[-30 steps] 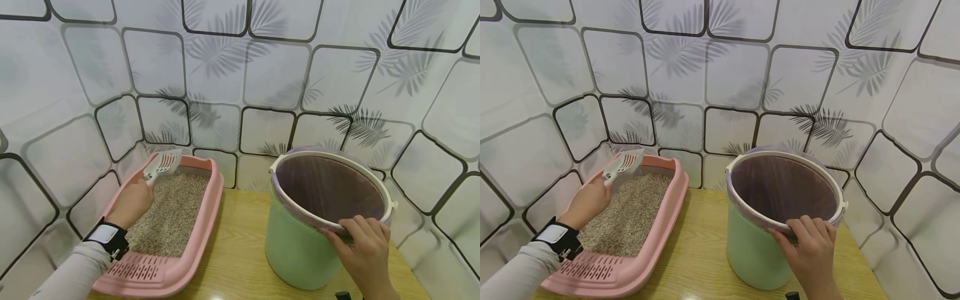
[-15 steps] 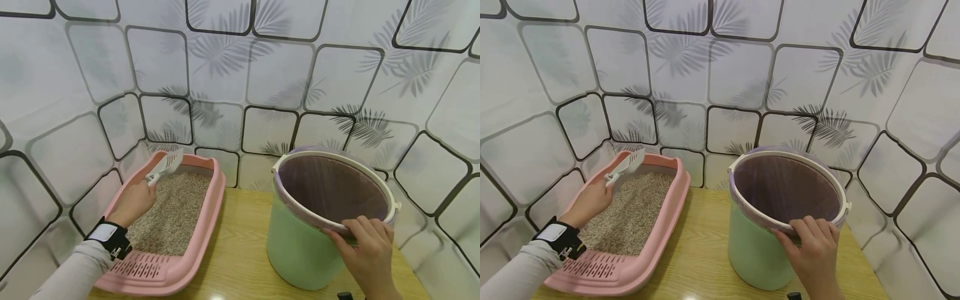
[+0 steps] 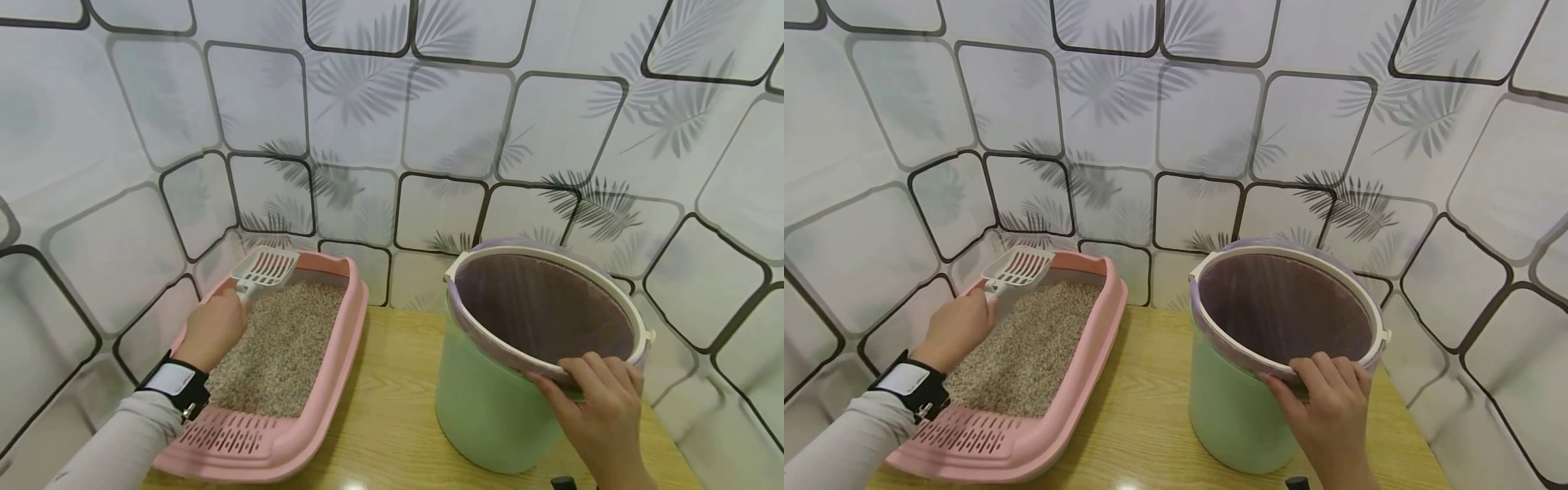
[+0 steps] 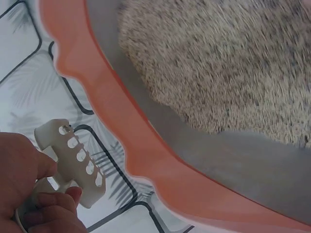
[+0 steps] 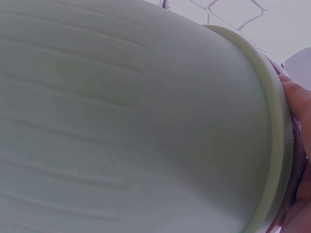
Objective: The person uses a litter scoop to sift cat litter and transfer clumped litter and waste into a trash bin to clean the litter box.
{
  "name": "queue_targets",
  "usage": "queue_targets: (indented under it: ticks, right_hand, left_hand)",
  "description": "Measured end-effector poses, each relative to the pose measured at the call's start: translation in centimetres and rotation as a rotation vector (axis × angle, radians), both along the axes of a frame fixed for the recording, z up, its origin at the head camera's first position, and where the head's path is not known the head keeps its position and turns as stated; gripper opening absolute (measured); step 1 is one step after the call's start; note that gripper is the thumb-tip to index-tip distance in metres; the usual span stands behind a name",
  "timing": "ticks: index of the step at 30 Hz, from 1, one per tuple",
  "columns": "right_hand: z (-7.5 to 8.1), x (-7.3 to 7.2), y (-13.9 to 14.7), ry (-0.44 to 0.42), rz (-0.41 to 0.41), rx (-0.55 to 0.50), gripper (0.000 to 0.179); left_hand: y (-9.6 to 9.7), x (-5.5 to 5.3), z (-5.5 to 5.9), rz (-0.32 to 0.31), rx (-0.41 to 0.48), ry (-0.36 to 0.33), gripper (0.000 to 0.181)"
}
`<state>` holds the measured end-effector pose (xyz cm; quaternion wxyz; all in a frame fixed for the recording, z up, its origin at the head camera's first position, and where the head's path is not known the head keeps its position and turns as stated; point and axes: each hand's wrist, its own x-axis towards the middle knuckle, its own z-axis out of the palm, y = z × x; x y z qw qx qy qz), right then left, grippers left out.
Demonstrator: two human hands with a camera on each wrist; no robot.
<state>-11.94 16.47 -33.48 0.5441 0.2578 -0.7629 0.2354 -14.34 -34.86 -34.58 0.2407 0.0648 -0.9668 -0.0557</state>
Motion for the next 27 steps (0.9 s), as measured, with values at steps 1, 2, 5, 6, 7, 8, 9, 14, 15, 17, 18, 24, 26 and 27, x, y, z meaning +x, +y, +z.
queue_targets:
  ticks: [1, 2, 5, 6, 7, 8, 9, 14, 15, 17, 18, 24, 26, 27]
  right_hand:
    - [0.0, 0.0, 0.0, -0.001, -0.001, 0.000, 0.064]
    - [0.0, 0.0, 0.0, 0.000, -0.001, -0.001, 0.064]
    - [0.0, -0.1, 0.0, 0.006, 0.001, -0.006, 0.064]
    - [0.0, -0.1, 0.0, 0.008, 0.001, -0.007, 0.064]
    - [0.0, -0.1, 0.0, 0.008, 0.000, -0.007, 0.064]
    - [0.0, -0.1, 0.0, 0.008, 0.000, -0.008, 0.064]
    - [0.0, 0.0, 0.0, 0.007, 0.000, -0.008, 0.064]
    - [0.0, 0.0, 0.1, 0.002, 0.003, -0.008, 0.064]
    - [0.0, 0.0, 0.1, 0.003, 0.004, -0.009, 0.064]
    - [0.0, 0.0, 0.1, 0.000, 0.003, -0.009, 0.063]
    - [0.0, 0.0, 0.1, 0.001, 0.004, -0.011, 0.063]
    - [0.0, 0.0, 0.0, 0.010, 0.007, -0.014, 0.063]
    - [0.0, 0.0, 0.0, 0.010, 0.006, -0.012, 0.062]
    - [0.1, -0.1, 0.0, 0.012, 0.006, -0.014, 0.062]
  left_hand:
    - [0.0, 0.1, 0.0, 0.005, -0.020, 0.017, 0.028]
    - [0.1, 0.1, 0.0, 0.006, -0.038, 0.037, 0.027]
    - [0.0, 0.0, -0.1, 0.009, -0.080, 0.085, 0.025]
    - [0.1, 0.0, -0.1, 0.011, -0.091, 0.095, 0.025]
    - [0.1, -0.1, -0.1, 0.012, -0.103, 0.107, 0.024]
    - [0.1, -0.1, -0.1, 0.015, -0.112, 0.118, 0.024]
    - [0.2, -0.1, -0.2, 0.016, -0.124, 0.128, 0.024]
    - [0.4, 0.0, -0.2, 0.007, -0.143, 0.166, 0.024]
    - [0.4, 0.0, -0.1, 0.004, -0.136, 0.157, 0.025]
    - [0.3, 0.0, 0.2, -0.007, -0.109, 0.118, 0.026]
    - [0.2, -0.1, 0.4, -0.011, -0.092, 0.083, 0.027]
    - [-0.5, -0.5, 1.5, -0.074, 0.100, -0.156, 0.041]
    - [-0.6, -0.6, 1.6, -0.099, 0.148, -0.190, 0.049]
    - [-0.6, -0.7, 1.6, -0.107, 0.168, -0.199, 0.051]
